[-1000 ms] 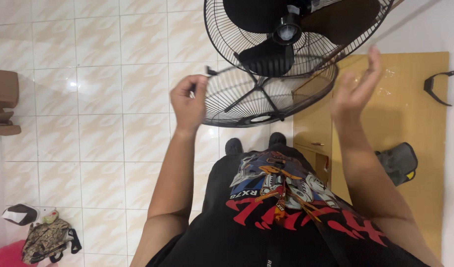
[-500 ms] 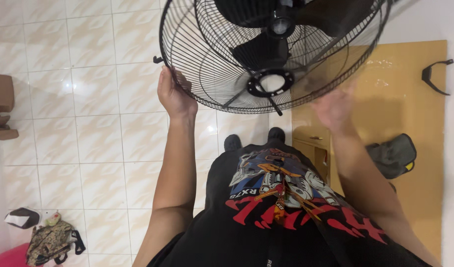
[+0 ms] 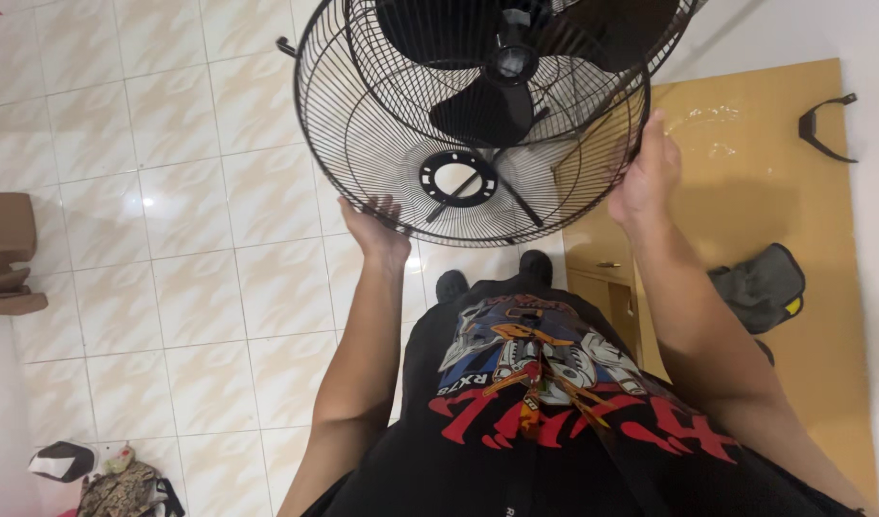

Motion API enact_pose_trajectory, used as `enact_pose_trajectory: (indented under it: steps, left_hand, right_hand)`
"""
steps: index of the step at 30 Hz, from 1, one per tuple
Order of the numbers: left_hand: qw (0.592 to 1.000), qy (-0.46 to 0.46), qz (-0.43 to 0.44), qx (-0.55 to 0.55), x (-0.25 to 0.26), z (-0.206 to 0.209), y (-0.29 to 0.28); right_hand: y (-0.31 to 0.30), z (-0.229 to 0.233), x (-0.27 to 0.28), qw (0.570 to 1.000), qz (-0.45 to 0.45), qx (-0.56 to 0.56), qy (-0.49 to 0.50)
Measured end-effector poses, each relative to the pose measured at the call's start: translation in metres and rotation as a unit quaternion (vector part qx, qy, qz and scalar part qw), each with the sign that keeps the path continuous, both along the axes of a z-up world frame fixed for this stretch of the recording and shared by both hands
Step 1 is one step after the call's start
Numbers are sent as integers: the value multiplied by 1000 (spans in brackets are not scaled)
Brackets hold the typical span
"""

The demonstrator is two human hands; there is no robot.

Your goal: The person reassembles a standing electric fan by hand, attaching the front grille, securing the central hub cap, and positioning the fan on its base. The person then plugs the fan into a wall socket and adjusts its orientation.

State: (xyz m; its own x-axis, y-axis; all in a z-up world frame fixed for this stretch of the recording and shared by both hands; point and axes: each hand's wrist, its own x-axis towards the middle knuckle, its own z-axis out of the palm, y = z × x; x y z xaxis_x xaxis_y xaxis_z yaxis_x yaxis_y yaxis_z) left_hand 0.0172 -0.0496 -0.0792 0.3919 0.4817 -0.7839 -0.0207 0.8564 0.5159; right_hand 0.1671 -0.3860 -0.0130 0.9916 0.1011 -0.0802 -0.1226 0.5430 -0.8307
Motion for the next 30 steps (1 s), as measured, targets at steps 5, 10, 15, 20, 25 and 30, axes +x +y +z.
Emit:
enact_pose_trajectory:
  steps: [5, 10, 15, 20, 25, 30]
  left_hand:
    - [999, -26, -43, 10, -11, -8, -4]
    - [985, 13, -27, 167, -14, 11, 3]
    - [905, -87, 8, 417, -11, 56, 4]
    - [750, -89, -108, 647, -8, 111, -10]
    - [595, -80, -217, 770, -5, 160, -32]
    - [490, -116, -289, 814, 8, 176, -49]
  right_hand:
    - [0, 3, 18, 998, -19, -43, -44]
    - [-13, 9, 40, 986, -17, -159, -45]
    - [-9, 34, 40, 912, 13, -374, -166]
    - [9, 85, 41, 854, 90, -471, -200]
    - [34, 132, 36, 784, 146, -545, -259]
    - [58, 154, 18, 739, 178, -569, -315]
